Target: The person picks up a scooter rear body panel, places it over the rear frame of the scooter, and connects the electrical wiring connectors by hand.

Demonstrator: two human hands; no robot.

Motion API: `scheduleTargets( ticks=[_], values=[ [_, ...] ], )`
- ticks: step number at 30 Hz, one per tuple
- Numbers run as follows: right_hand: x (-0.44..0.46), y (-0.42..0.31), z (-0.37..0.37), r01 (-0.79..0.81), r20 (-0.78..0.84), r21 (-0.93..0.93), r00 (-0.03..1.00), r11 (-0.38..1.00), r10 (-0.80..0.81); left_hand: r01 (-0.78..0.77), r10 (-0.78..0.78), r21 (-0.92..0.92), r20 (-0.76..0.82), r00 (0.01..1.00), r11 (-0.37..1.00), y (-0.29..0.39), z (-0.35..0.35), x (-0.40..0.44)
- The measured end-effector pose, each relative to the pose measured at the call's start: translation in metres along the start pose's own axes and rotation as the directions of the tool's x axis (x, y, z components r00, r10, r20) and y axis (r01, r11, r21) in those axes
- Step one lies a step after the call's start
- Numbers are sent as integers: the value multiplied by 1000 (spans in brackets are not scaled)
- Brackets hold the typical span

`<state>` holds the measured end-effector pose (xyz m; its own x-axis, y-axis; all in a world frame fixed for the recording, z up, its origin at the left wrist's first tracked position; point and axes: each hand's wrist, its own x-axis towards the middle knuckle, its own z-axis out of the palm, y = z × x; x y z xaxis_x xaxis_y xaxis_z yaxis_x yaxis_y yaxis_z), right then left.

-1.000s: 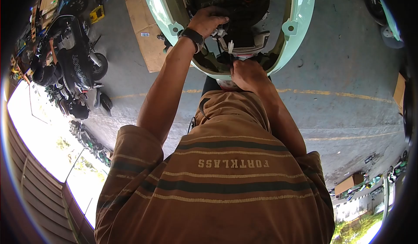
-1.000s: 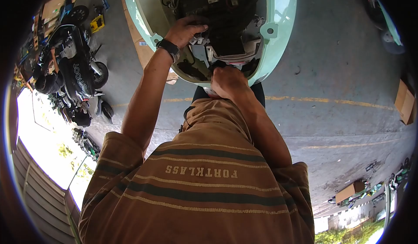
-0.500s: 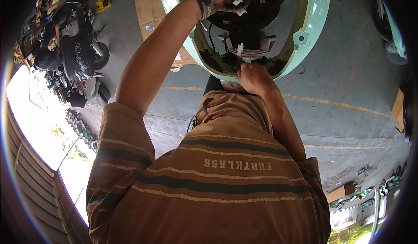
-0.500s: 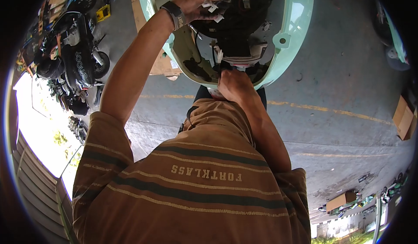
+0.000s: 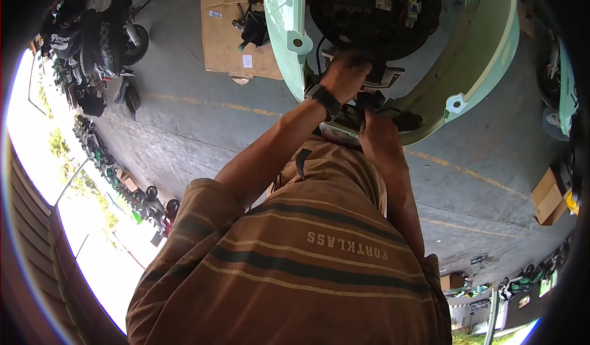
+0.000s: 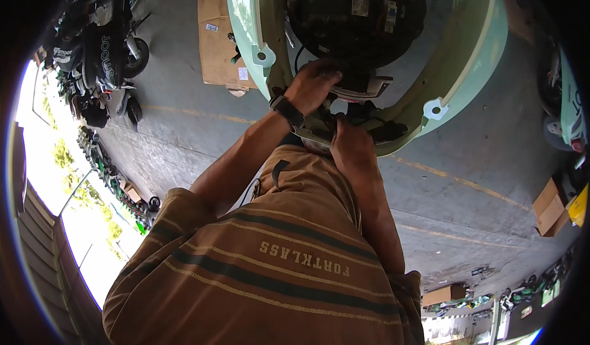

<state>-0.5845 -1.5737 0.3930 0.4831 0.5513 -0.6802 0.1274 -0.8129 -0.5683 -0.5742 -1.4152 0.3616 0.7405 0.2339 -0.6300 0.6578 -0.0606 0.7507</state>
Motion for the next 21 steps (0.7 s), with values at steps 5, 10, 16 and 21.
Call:
scheduleTargets(
  ticks=[5, 10, 16, 21],
  values=[
    [4, -2, -1, -166, -53, 104, 984, 981, 172, 148, -163, -191, -65, 984, 970, -23, 16, -28],
    [8, -9, -6, -294, -59, 163, 950, 942, 307, 184, -205, -317, -36, 978, 930, -20, 14, -27],
    [8, -13, -12, -330, -39, 246, 936, 911, 350, 264, -326, -427, -78, 942, 865, 3, -3, -20],
    [8, -2, -12, -78, -151, 292, 980, 953, 127, 154, -237, -391, -174, 956, 907, -9, 7, -19]
  ],
)
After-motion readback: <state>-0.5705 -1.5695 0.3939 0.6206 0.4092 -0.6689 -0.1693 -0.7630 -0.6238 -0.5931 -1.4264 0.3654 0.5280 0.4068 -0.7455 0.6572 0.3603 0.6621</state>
